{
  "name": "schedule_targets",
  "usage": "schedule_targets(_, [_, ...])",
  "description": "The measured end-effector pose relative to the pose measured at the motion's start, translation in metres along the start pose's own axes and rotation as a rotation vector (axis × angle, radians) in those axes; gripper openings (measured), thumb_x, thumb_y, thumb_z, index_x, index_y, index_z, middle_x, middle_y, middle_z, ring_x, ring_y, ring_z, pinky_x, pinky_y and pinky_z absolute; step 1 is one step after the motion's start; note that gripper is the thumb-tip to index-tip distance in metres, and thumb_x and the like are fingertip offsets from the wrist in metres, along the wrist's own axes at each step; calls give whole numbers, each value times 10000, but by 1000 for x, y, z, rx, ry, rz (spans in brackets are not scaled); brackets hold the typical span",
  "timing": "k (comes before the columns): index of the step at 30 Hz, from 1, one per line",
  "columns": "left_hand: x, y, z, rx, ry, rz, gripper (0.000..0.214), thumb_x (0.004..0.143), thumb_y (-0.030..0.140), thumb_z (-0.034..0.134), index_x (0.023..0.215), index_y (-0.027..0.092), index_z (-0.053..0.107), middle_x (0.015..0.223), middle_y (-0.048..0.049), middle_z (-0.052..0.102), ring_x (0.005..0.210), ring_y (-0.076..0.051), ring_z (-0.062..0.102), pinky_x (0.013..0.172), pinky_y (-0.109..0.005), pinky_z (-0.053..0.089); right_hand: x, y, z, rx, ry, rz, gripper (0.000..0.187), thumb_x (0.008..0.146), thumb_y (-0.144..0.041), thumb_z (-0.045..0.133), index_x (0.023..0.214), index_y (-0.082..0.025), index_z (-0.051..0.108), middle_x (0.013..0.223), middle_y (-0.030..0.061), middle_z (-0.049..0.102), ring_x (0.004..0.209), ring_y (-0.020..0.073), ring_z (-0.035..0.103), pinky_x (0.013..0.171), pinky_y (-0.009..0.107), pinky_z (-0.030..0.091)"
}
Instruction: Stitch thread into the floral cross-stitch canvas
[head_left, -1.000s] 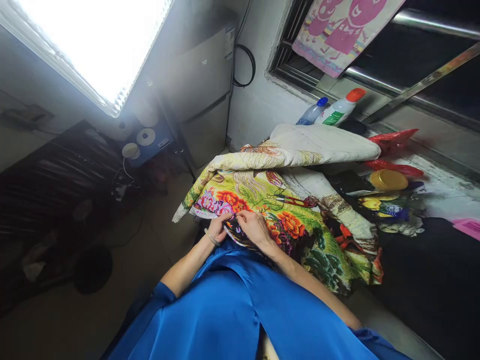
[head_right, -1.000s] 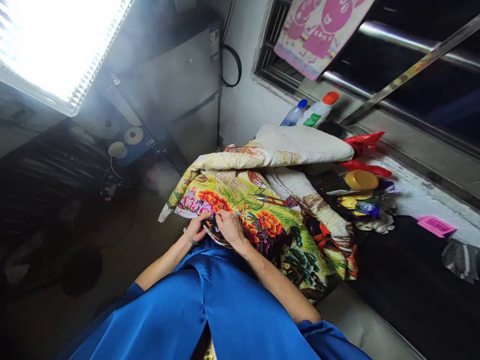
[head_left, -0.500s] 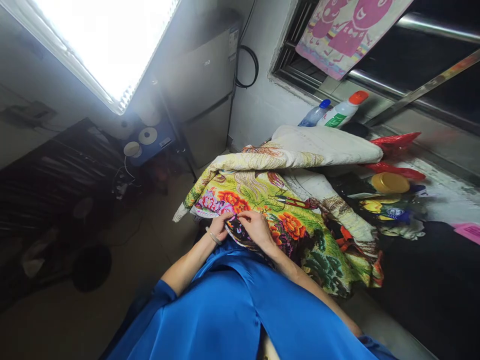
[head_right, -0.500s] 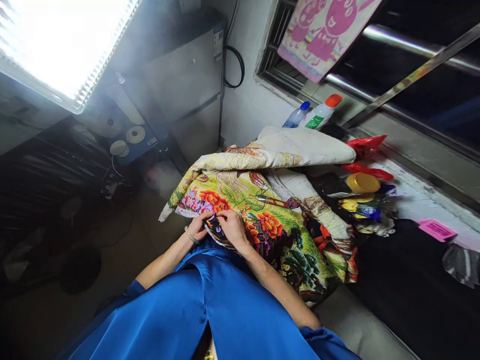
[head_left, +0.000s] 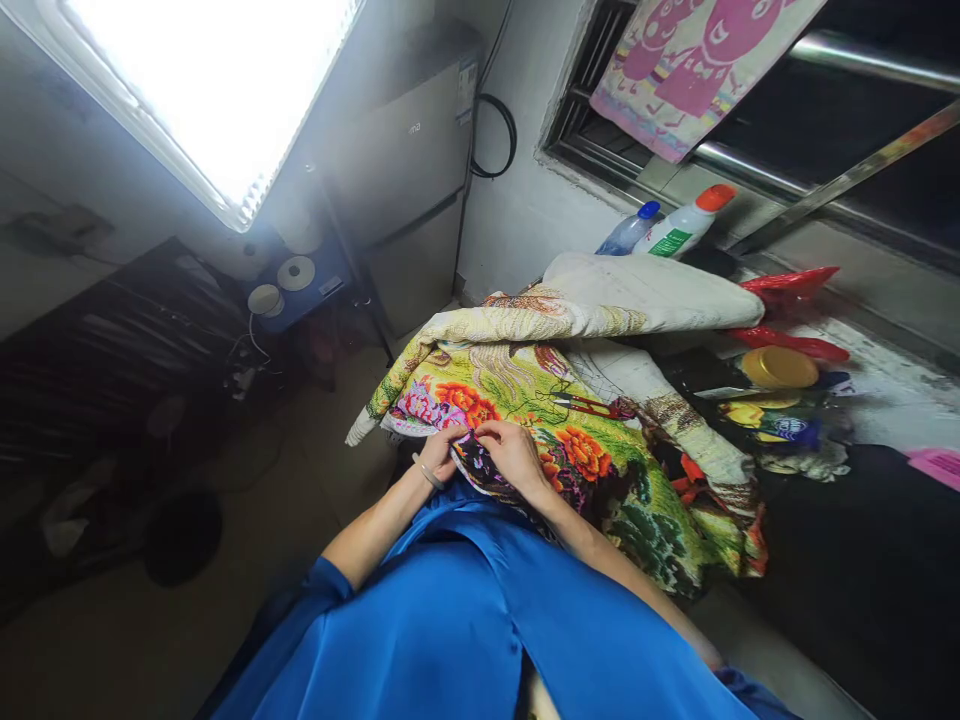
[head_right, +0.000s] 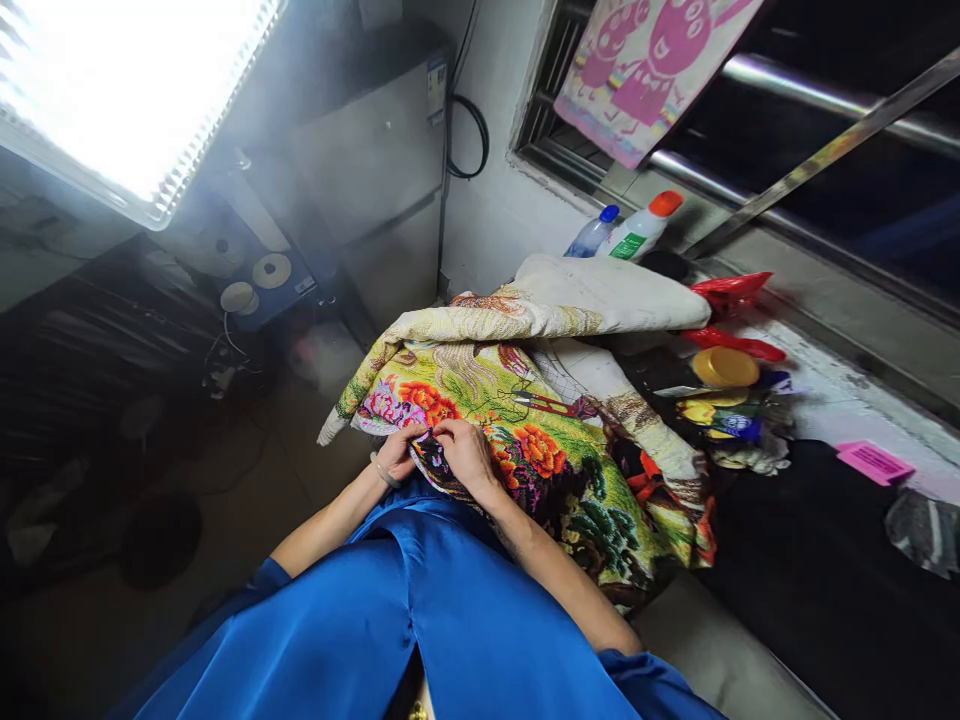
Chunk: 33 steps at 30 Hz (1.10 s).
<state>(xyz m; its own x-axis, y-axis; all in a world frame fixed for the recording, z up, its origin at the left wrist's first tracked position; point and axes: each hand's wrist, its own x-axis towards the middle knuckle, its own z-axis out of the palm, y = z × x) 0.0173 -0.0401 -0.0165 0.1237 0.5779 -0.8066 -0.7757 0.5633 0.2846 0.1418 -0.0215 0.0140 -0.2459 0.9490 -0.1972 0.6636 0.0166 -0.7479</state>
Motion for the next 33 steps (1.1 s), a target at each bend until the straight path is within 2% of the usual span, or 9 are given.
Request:
schedule_targets(9, [4,-2,-6,7,-51,23,110,561,62,697,509,120,620,477,-11,577,590,-149,598,791,-315,467,6,-2,4,19,-4,-25,158,761,-176,523,761,-202,679,695,27,691,651,173,628,661,279,472])
schedule_targets(13, [3,-2,-12,2,-72,43,106,556,48,681,542,138,627,516,-7,605,638,-159,611,797,-317,463,10,-11,1,-74,-9,-122,193,816,-214,488,866,-205,675,817,61,672,737,175,616,671,270,454])
schedule_targets(17, [3,-2,-14,1,-92,43,113,566,42,667,536,134,610,511,2,602,578,-131,588,786,-305,467,17,-21,1,-149,-99,-144,111,769,-180,527,710,-197,619,802,72,631,739,179,592,660,279,438])
schedule_targets(19, [2,-2,-12,-4,-100,54,109,564,54,685,561,139,617,527,0,619,612,-148,613,808,-318,471,24,-22,2,-16,-97,-115,111,763,-168,504,662,-199,540,711,40,602,664,159,578,623,272,438])
schedule_targets(23, [-3,-2,-6,-23,-107,82,142,542,82,733,643,137,649,594,-32,669,788,-222,666,875,-356,467,42,-21,-3,527,-100,107,110,830,-322,422,776,-227,424,535,-57,512,385,103,452,397,223,355])
schedule_targets(25, [-4,-3,-5,-27,-92,75,155,537,88,746,653,130,650,638,-58,690,851,-245,669,896,-368,465,49,-20,-9,764,-88,166,202,806,-426,464,809,-239,388,491,-97,464,319,79,369,337,195,289])
schedule_targets(27, [-5,-3,-4,-28,-76,71,161,535,92,754,644,134,643,664,-68,701,879,-253,668,906,-376,467,53,-19,-15,893,-48,148,303,748,-493,540,808,-244,377,472,-119,431,304,59,317,326,180,265])
schedule_targets(30, [-4,-3,-4,-34,-70,76,168,530,88,758,631,143,636,642,-58,696,880,-253,671,912,-382,471,51,-15,-22,872,34,96,364,714,-551,564,793,-242,388,468,-113,440,307,60,332,335,187,286])
schedule_targets(33, [-3,-3,-6,-42,-71,65,164,528,78,755,629,138,640,627,-59,690,875,-255,672,916,-384,472,45,-8,-26,602,160,43,325,760,-542,506,776,-229,422,532,-59,533,353,82,431,389,215,349])
